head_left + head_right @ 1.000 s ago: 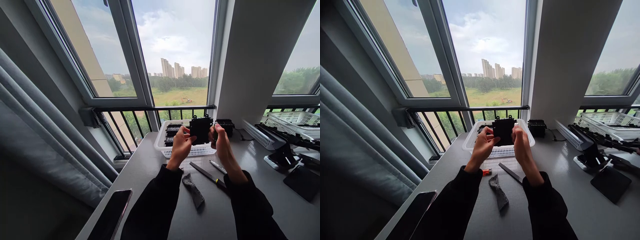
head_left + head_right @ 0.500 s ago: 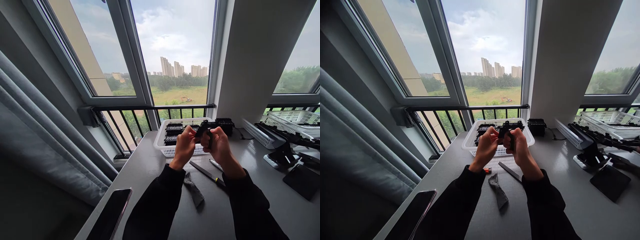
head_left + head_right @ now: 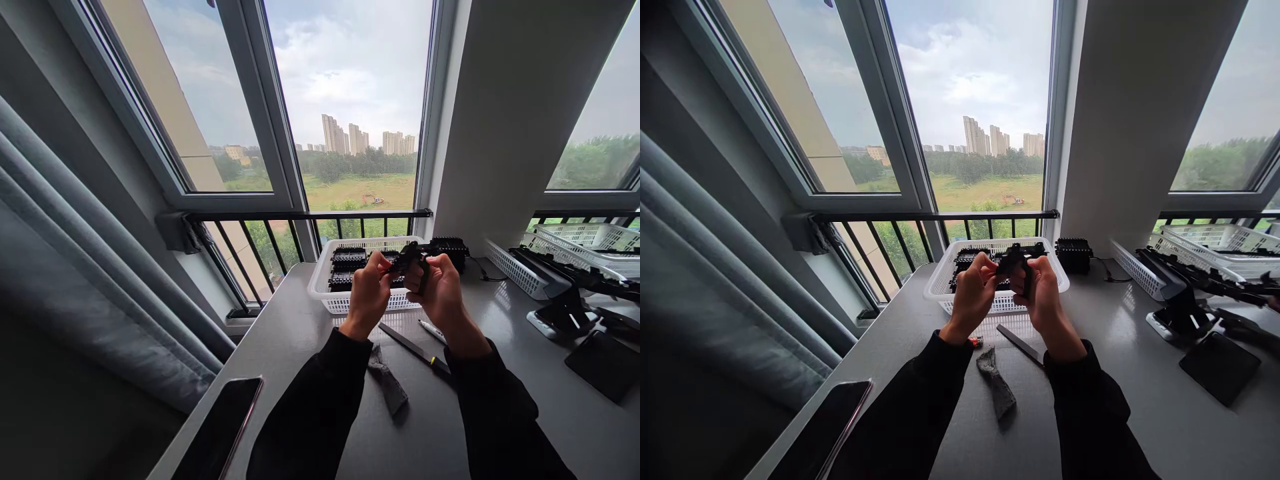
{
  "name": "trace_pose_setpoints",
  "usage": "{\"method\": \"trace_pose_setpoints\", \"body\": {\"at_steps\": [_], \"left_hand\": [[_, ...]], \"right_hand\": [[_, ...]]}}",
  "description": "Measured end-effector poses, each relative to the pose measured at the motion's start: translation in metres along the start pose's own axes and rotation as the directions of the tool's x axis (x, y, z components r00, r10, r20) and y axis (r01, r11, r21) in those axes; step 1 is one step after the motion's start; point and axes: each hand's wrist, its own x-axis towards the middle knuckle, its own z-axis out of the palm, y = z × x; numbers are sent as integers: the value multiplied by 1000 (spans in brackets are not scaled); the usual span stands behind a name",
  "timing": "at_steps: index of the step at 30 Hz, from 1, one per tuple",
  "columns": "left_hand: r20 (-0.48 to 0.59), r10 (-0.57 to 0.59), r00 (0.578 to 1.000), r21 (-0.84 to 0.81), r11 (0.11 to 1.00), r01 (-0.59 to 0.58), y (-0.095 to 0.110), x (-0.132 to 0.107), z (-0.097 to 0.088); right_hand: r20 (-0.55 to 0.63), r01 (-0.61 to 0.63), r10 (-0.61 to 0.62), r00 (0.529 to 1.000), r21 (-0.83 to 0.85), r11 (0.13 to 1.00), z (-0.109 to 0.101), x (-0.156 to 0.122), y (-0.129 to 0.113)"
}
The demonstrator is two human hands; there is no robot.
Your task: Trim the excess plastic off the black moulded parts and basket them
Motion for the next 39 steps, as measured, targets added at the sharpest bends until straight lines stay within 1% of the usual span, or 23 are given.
{"method": "trace_pose_setpoints", "body": {"at_steps": [4,6,8,10,12,13,14,16,18,19,21,23,25,26,27,28,29,30,32,34,36,37,39], "left_hand": [[-15,-51,999,-81,995,49,0,1,-2],[-34,-108,994,-155,983,101,0,3,-5],[-34,-167,985,-245,957,154,1,5,-8],[-25,-201,979,-364,914,179,3,6,-10],[-34,-199,979,-499,852,156,4,8,-11],[-44,-184,982,-563,816,128,5,9,-10],[-55,-165,985,-617,781,96,5,10,-10],[-59,-129,990,-696,716,52,7,11,-9],[-18,-108,994,-740,670,60,9,10,-8],[17,-102,995,-755,651,80,9,9,-7],[92,-85,992,-790,600,124,9,6,-7],[139,-70,988,-825,543,154,6,4,-6],[145,-125,981,-829,527,190,1,4,-7],[145,-191,971,-817,530,226,-2,5,-7],[152,-268,951,-801,530,277,-4,7,-8],[168,-338,926,-785,522,333,-5,8,-9],[190,-387,902,-768,513,382,-6,10,-10],[213,-407,888,-749,515,416,-7,11,-11],[245,-373,895,-698,573,430,-6,13,-13],[267,-320,909,-635,651,416,-5,12,-13],[291,-282,914,-587,702,404,-5,10,-12],[291,-269,918,-572,720,392,-5,10,-11],[233,-249,940,-548,765,339,-6,9,-10]], "right_hand": [[95,-69,72,993,-26,997,0,-4,-6],[90,-29,31,995,-24,999,-5,-6,-14],[-14,77,-78,997,-59,995,-12,-7,-21],[-172,177,-208,963,-181,967,-20,-6,-24],[-281,194,-295,913,-336,921,-26,-2,-22],[-304,167,-298,905,-389,906,-27,0,-20],[-304,126,-265,915,-410,903,-27,2,-17],[-238,16,-108,965,-357,934,-24,3,-12],[-94,-85,64,994,-248,965,-18,2,-8],[-26,-109,106,994,-200,974,-15,1,-8],[33,-89,94,995,-134,987,-11,0,-7],[-1,-24,24,1000,-94,995,-11,0,-6],[-70,58,-65,995,-90,994,-14,3,-5],[-120,114,-127,985,-112,987,-16,6,-4],[-177,181,-209,962,-161,970,-19,9,-3],[-232,252,-307,923,-236,938,-23,12,-1],[-274,315,-408,871,-325,892,-26,15,0],[-298,361,-498,814,-412,837,-30,18,1],[-287,412,-628,723,-550,726,-36,23,3],[-252,438,-707,660,-636,636,-41,26,4],[-234,451,-758,609,-684,574,-44,28,6],[-236,451,-767,596,-693,563,-44,28,7],[-248,434,-755,607,-693,576,-42,27,8]]}}
